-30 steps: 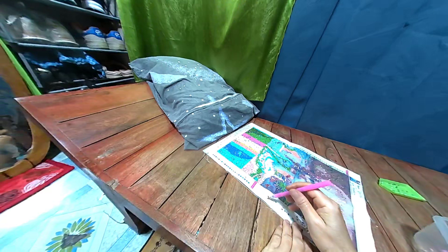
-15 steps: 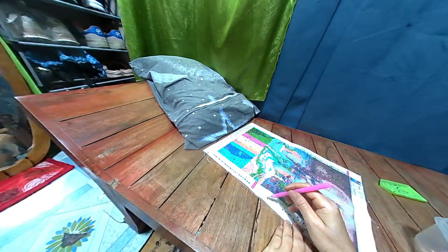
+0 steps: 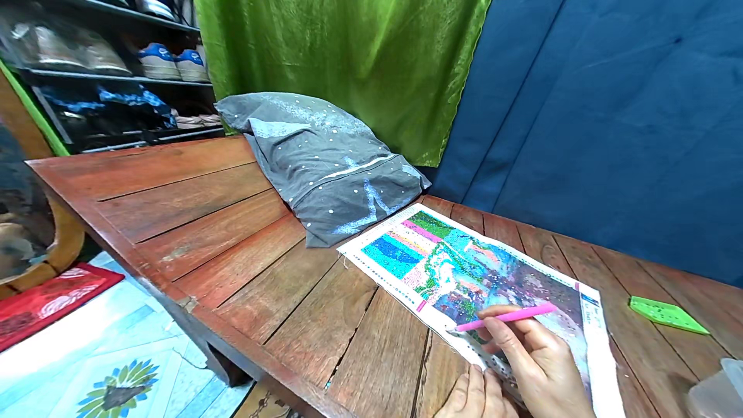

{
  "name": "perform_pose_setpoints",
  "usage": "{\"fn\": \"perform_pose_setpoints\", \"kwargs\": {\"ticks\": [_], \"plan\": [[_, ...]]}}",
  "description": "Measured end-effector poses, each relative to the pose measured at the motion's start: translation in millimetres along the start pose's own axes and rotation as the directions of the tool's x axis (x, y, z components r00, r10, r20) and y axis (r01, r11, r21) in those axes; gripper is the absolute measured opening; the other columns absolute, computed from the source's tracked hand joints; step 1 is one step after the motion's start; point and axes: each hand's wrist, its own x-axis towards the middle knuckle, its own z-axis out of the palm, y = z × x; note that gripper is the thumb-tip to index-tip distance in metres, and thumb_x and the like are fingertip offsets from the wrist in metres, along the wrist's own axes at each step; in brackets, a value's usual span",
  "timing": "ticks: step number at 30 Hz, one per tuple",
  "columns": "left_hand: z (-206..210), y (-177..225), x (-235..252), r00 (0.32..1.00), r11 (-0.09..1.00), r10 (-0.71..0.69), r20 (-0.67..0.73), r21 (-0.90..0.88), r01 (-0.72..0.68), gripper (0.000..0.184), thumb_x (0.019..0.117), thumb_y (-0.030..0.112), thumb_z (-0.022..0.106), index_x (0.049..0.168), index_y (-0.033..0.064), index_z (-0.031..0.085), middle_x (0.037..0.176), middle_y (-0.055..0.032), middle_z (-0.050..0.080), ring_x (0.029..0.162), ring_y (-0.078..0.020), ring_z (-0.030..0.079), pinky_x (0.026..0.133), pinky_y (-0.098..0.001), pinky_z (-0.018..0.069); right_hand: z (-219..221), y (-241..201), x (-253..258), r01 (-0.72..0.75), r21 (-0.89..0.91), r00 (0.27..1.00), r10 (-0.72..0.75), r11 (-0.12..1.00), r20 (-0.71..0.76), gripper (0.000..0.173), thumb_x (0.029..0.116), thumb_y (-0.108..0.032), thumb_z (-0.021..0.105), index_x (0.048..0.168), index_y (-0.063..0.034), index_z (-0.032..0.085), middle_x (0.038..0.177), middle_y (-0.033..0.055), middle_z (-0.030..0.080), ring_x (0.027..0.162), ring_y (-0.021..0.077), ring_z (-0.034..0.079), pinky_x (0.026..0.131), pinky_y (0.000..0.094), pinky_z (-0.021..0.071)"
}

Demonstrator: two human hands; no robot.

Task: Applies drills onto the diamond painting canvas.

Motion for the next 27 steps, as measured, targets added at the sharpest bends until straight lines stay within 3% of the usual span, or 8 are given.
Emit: {"fn": "perform_pose_setpoints", "kwargs": {"ticks": [27], "plan": [[1.5,-0.3,-0.9,1.000,1.000,-0.001,-0.001,-0.019,0.001,0.042,0.1013,0.017,0.050,0.128,-0.0132,0.063,0.137,-0.0296,0.062,0.129,-0.0422,0.061,0.109,-0.0458,0.0481,1.9,1.7,0.3,0.034,-0.040,0.999,-0.034,0.999,0.005,0.024,0.1009,-0.013,0.054,0.101,0.0045,0.070,0.091,0.0046,0.072,0.075,-0.0011,0.067,0.067,0.0141,0.0564]]}}
